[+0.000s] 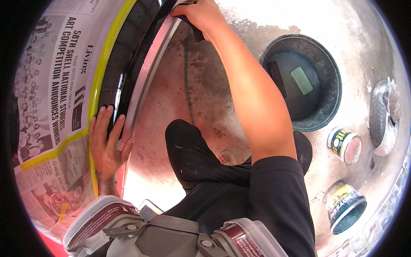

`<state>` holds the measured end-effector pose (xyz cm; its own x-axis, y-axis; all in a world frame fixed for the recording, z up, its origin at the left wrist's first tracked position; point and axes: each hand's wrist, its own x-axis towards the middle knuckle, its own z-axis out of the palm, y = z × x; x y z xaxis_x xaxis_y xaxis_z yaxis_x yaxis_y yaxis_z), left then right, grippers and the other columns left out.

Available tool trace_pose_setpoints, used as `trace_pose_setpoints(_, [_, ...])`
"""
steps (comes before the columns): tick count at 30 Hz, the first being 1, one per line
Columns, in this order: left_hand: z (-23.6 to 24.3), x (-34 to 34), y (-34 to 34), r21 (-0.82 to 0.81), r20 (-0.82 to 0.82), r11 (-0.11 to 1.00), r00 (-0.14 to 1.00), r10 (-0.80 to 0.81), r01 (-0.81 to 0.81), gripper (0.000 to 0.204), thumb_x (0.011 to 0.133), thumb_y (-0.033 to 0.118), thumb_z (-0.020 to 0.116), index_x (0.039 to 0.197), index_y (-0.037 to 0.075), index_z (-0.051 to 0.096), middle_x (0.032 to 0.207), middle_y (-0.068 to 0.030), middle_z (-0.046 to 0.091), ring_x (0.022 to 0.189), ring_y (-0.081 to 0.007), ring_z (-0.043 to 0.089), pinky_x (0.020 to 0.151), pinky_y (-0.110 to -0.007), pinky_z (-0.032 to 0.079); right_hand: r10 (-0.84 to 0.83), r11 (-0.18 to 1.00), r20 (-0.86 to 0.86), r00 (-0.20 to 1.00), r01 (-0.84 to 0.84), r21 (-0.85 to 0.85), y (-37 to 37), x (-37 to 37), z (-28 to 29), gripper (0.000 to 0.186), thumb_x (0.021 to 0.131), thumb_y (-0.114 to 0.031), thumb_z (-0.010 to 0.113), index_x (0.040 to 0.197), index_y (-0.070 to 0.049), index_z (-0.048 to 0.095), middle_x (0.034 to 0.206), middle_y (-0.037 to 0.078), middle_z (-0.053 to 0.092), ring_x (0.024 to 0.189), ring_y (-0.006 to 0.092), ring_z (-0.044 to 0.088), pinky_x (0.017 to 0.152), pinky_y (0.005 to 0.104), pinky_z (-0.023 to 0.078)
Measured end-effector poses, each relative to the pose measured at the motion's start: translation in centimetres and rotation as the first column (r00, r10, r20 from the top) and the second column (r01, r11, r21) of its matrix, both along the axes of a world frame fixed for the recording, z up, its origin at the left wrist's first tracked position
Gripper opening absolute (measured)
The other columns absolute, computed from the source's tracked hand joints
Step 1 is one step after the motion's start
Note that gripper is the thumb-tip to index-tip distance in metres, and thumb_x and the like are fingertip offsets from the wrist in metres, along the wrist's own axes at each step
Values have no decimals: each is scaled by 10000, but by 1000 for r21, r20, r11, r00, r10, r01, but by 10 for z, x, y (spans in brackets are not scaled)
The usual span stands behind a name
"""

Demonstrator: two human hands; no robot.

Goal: The person dips sandpaper into a bucket of water and sands the edge of a car panel by hand.

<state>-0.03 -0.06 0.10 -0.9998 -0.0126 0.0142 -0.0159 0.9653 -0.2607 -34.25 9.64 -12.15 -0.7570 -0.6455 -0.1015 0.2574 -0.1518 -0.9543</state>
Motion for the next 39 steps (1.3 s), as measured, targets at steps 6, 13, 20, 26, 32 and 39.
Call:
trace_pose_setpoints(6, [0,-1,0,-5,1,1000,1000,-9,9,532,855,295,729,1337,114,596,1470,-165,487,1377,-377,445,1116,-551,326,13,1000,-91,996,-14,-11,-2,0,-3,189,788,-100,708,879,65,724,850,120,718,771,204,646,716,309,494])
trace_pose_setpoints(13, [0,-1,0,-4,0,1000,1000,-4,4,544,842,286,737,1339,116,596,1466,-167,491,1375,-379,447,1116,-555,325,60,996,-129,990,-51,71,-1,-2,1,197,783,-81,712,904,73,730,873,141,727,772,234,661,710,324,502])
trace_pose_setpoints(20, [0,0,0,-8,5,1000,1000,5,-5,531,856,299,724,1339,117,596,1470,-167,488,1380,-378,441,1121,-557,318,-6,1000,-66,998,7,11,-4,3,-3,217,791,-97,713,920,76,729,884,136,734,798,223,665,743,324,502])
trace_pose_setpoints(26, [-1,0,-1,-6,4,1000,1000,3,-3,523,864,310,719,1336,116,599,1468,-164,490,1381,-373,441,1118,-557,322,-37,999,-28,999,36,-15,-2,9,-2,208,806,-97,701,925,72,727,887,121,730,784,215,658,729,319,501])
trace_pose_setpoints(32, [0,1,-1,-12,4,1000,1000,0,0,529,868,320,716,1338,110,597,1466,-164,491,1375,-374,447,1115,-553,326,-118,991,84,989,123,-60,1,12,6,210,809,-97,699,928,75,723,859,126,716,753,215,646,691,327,499])
trace_pose_setpoints(39, [0,0,-1,-19,1,1000,1000,1,-1,513,883,333,704,1332,108,602,1463,-165,493,1371,-376,451,1108,-556,332,-70,997,68,995,72,-36,-3,14,-1,208,817,-100,692,934,70,718,872,124,720,782,202,645,732,330,495])
